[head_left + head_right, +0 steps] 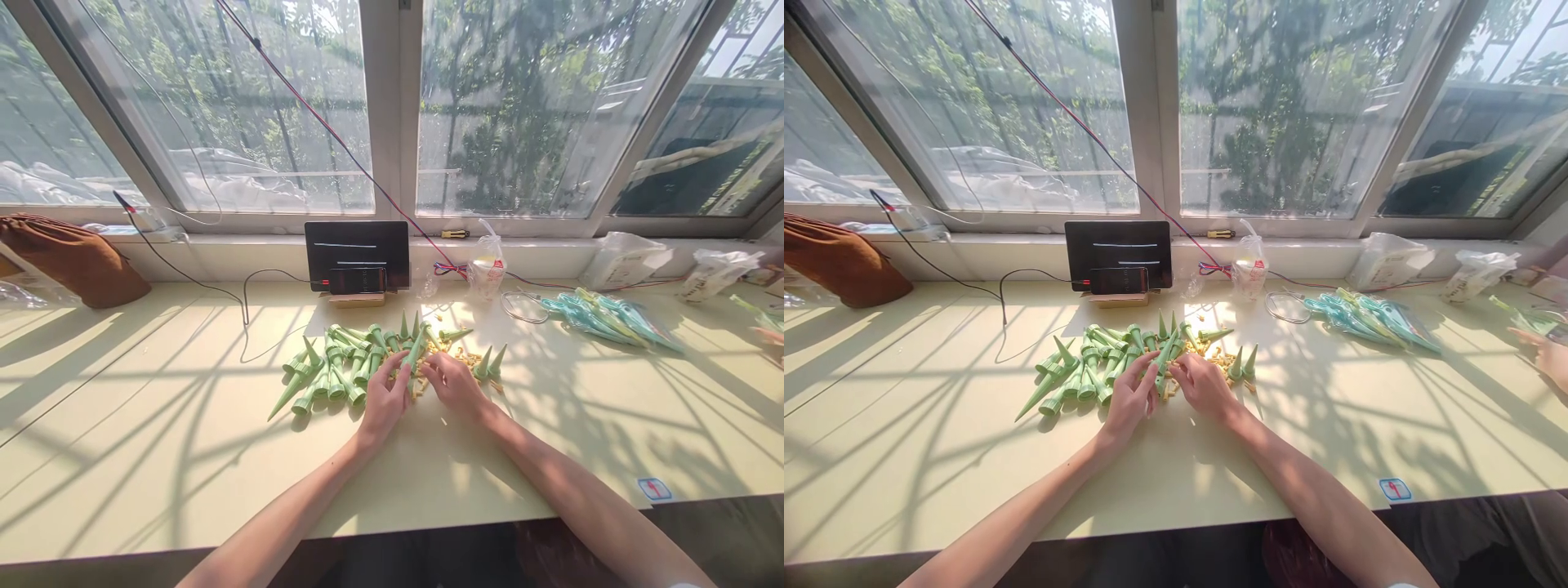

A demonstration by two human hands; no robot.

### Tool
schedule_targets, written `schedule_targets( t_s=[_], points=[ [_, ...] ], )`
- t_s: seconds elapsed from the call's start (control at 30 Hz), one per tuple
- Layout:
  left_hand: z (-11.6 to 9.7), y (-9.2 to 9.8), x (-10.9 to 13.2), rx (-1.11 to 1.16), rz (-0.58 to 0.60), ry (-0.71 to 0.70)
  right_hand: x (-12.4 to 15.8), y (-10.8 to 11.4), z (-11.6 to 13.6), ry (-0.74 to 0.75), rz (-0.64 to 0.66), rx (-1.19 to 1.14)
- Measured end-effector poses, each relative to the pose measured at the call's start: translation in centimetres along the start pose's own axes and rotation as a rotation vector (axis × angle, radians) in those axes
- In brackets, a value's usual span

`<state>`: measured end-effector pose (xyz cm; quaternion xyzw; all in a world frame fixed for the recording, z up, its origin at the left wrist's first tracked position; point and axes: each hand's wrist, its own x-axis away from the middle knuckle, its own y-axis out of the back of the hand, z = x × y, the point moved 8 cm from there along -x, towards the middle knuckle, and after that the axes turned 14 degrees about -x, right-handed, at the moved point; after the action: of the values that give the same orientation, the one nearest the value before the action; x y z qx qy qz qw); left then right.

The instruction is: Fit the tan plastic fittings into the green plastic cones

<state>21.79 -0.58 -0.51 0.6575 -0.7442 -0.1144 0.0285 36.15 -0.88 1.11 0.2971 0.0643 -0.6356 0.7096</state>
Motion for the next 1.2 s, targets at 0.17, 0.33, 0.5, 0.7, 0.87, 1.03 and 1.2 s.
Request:
schedule_targets(
  t_s=[0.17,0.33,0.5,0.7,0.87,1.03,1.2],
  points=[
    [0.1,-0.2,0.0,-0.024,0.038,-0.015,0.1,0.1,-0.1,0.035,-0.007,-0.039],
    [0.4,-0.6,0.0,-0.052,0.078,-0.003,0.1,0.1,-0.2,0.038,-0.007,-0.01],
    [0.1,-0.7,0.2,-0.057,0.105,-0.008,0.4,0.2,-0.3,0.017,-0.027,-0.059],
    [-0.3,-0.9,0.4,-0.025,0.135,-0.026,0.9,0.2,-0.1,-0.052,-0.118,-0.246],
    [-0.2,-0.8,0.3,-0.029,0.109,-0.093,1.2,-1.1,-2.4,-0.347,-0.141,-0.61],
    [-0.9,-1.0,0.4,-0.086,0.154,-0.252,1.9,-3.8,-3.6,-0.724,0.12,-1.098],
    [-1.6,-1.2,0.6,-0.138,0.186,-0.318,2.2,-3.4,-3.6,-0.831,0.135,-1.183]
  ],
)
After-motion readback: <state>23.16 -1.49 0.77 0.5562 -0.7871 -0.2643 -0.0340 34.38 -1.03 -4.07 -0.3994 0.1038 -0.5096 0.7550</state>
